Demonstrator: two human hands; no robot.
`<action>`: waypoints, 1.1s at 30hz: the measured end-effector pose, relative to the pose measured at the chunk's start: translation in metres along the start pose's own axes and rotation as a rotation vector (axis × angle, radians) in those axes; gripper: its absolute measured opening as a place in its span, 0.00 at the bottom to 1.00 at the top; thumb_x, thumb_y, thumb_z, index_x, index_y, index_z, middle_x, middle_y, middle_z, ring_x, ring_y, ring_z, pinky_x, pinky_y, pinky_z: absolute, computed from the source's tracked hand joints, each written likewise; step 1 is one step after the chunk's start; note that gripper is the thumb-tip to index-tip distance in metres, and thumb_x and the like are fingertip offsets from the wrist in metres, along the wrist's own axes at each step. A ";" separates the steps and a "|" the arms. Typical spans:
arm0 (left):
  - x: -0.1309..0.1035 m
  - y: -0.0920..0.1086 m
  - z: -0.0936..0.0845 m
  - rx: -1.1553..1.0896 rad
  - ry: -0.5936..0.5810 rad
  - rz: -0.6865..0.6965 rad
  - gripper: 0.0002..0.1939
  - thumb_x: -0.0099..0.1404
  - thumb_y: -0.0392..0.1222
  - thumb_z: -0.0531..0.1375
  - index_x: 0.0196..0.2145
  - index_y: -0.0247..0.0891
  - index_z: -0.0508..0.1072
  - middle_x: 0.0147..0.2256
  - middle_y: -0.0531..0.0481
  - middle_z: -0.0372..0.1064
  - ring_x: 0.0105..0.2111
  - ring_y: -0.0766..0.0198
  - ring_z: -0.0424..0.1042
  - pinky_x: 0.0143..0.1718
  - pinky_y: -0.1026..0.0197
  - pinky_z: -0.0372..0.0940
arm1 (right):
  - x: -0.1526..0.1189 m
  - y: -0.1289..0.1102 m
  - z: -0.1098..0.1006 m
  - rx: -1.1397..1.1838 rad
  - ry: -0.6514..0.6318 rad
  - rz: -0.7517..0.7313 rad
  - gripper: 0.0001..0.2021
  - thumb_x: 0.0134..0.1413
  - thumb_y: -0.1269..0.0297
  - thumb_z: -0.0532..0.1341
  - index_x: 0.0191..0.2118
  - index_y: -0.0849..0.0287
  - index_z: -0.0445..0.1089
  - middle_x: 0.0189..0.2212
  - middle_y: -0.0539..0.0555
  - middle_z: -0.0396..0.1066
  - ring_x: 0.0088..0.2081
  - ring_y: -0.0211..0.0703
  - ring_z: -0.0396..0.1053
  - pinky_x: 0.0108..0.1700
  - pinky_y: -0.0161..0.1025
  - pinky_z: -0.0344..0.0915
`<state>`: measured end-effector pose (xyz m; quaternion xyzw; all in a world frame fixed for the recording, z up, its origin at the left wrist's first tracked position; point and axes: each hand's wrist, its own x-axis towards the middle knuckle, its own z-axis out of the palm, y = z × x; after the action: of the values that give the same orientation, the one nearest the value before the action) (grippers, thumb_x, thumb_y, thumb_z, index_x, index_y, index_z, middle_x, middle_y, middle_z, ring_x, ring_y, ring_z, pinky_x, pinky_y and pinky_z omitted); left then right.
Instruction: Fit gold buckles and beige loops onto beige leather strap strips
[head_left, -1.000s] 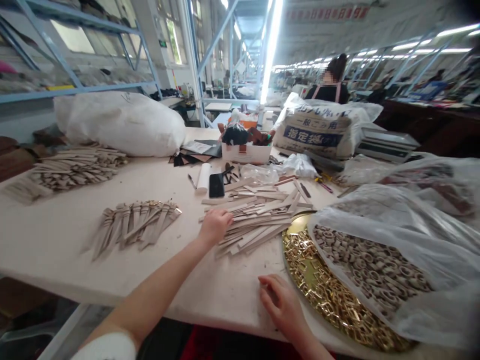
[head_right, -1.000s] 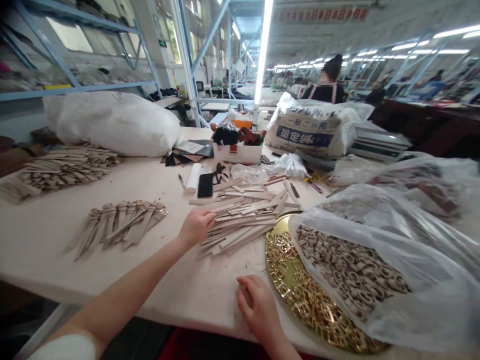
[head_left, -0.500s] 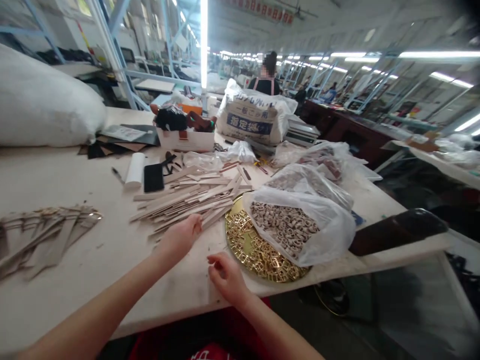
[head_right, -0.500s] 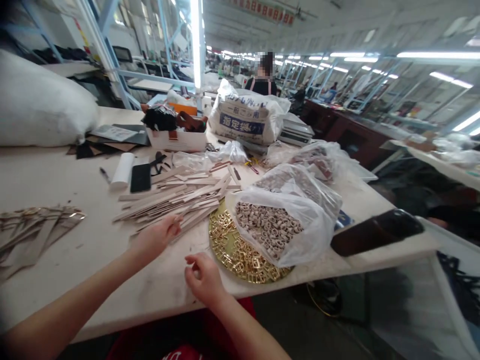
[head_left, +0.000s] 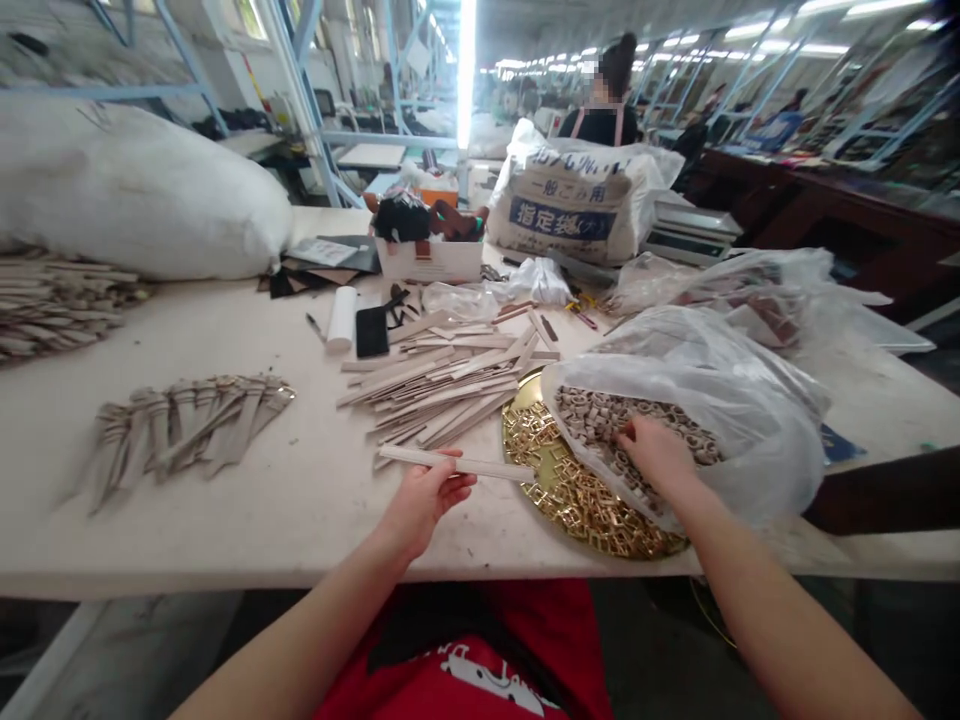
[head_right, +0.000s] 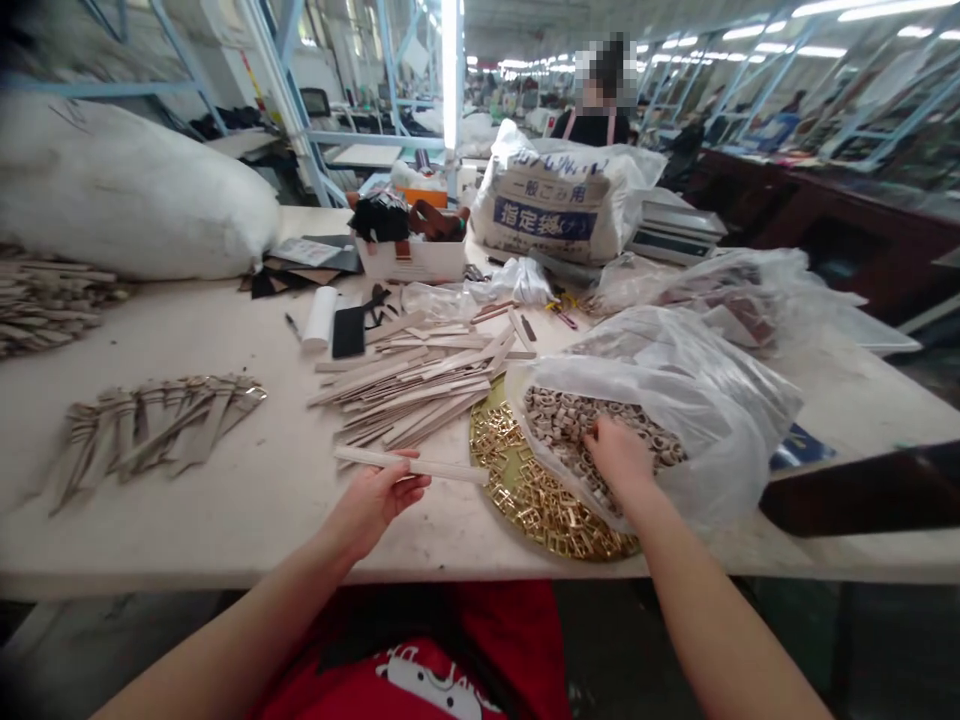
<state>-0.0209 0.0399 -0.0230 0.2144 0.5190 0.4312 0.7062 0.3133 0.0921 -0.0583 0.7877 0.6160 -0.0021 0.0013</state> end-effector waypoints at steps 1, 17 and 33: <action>-0.002 -0.001 -0.001 -0.012 0.001 -0.005 0.08 0.57 0.35 0.55 0.37 0.35 0.64 0.28 0.49 0.69 0.29 0.68 0.72 0.32 0.66 0.66 | 0.001 -0.001 0.003 -0.044 -0.011 -0.004 0.09 0.50 0.62 0.56 0.33 0.62 0.68 0.31 0.61 0.70 0.34 0.48 0.68 0.33 0.39 0.58; -0.021 -0.018 -0.011 0.034 -0.073 0.020 0.13 0.55 0.36 0.58 0.40 0.34 0.65 0.32 0.47 0.70 0.31 0.66 0.71 0.32 0.65 0.64 | -0.102 -0.084 -0.025 1.335 -0.213 -0.007 0.13 0.43 0.53 0.62 0.27 0.58 0.65 0.20 0.47 0.64 0.24 0.36 0.61 0.29 0.34 0.59; -0.038 -0.012 -0.023 0.537 -0.526 -0.029 0.22 0.59 0.55 0.52 0.42 0.35 0.68 0.20 0.58 0.54 0.19 0.72 0.52 0.20 0.69 0.48 | -0.130 -0.142 -0.021 1.962 -0.503 0.362 0.14 0.38 0.62 0.68 0.34 0.57 0.70 0.25 0.46 0.67 0.25 0.31 0.65 0.30 0.30 0.67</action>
<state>-0.0409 -0.0016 -0.0197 0.4880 0.4172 0.2001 0.7401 0.1439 0.0005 -0.0369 0.4998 0.1970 -0.6692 -0.5134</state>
